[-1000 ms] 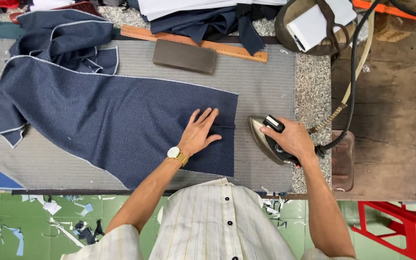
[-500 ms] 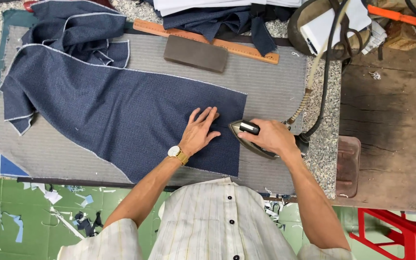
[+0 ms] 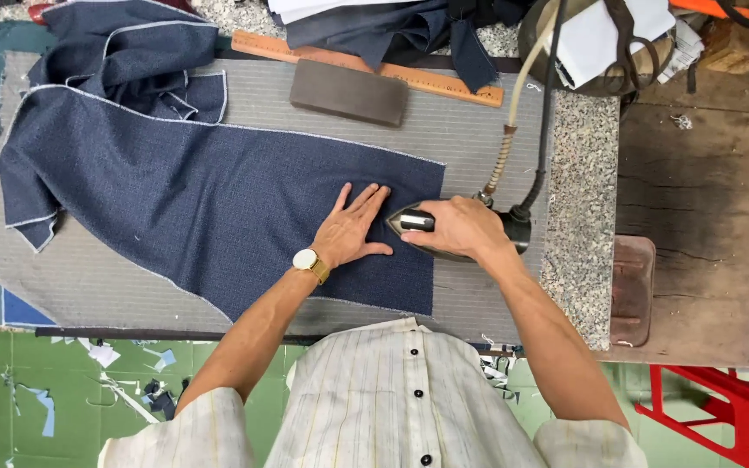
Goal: The person irons a dark blue fabric piece on a worktable using a steam iron and a wooden pressing block. They repeatedly press seams and edges, reposition the fabric, and use the block to shape curved areas. The iron is set down and picked up multiple times during the process.
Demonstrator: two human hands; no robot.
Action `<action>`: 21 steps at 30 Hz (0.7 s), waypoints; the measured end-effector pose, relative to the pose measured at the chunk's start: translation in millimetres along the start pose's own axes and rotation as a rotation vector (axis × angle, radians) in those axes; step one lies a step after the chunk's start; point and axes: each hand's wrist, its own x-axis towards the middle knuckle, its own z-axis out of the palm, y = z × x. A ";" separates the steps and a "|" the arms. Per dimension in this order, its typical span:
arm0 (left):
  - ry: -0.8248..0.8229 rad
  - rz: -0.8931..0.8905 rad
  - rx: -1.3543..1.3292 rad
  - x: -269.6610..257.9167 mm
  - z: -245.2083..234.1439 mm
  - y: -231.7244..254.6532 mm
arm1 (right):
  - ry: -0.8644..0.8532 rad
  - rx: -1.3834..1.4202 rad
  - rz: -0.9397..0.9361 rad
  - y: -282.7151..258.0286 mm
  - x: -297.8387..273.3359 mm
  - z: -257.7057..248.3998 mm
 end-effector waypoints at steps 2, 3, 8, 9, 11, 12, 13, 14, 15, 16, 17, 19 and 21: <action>-0.002 0.010 0.001 -0.1 1.1 -1.4 | 0.011 -0.010 0.006 1.9 3.6 4.6; -0.002 0.017 0.001 -0.5 1.9 -2.1 | 0.021 -0.022 0.011 2.8 5.4 7.2; 0.077 -0.002 -0.101 -5.2 0.3 6.4 | 0.012 -0.055 0.039 11.7 -7.3 6.1; 0.116 0.002 -0.127 -6.5 -0.2 8.9 | -0.001 -0.069 0.058 14.5 -11.2 5.3; 0.129 0.011 -0.158 -2.8 7.1 12.4 | -0.001 -0.084 0.074 27.4 -12.6 10.0; 0.143 0.024 -0.185 -0.5 10.0 13.3 | 0.004 -0.097 0.091 33.5 -12.8 11.9; 0.145 0.022 -0.186 1.0 11.1 14.0 | 0.003 -0.100 0.089 35.3 -15.0 11.0; 0.147 0.029 -0.197 3.2 12.2 14.8 | 0.013 -0.102 0.107 37.5 -17.6 10.0; 0.150 0.035 -0.208 5.6 13.2 15.7 | 0.023 -0.103 0.125 39.8 -20.3 8.8; 0.151 0.037 -0.208 6.8 13.7 15.5 | 0.024 -0.104 0.127 41.6 -21.5 7.6; 0.147 0.038 -0.217 8.0 14.1 15.2 | 0.036 -0.073 0.155 43.4 -22.7 6.4; 0.142 0.035 -0.225 7.3 16.3 14.2 | 0.045 -0.042 0.180 43.8 -25.3 4.2; 0.120 0.050 -0.224 9.3 18.6 11.5 | 0.052 -0.030 0.213 42.9 -29.3 1.0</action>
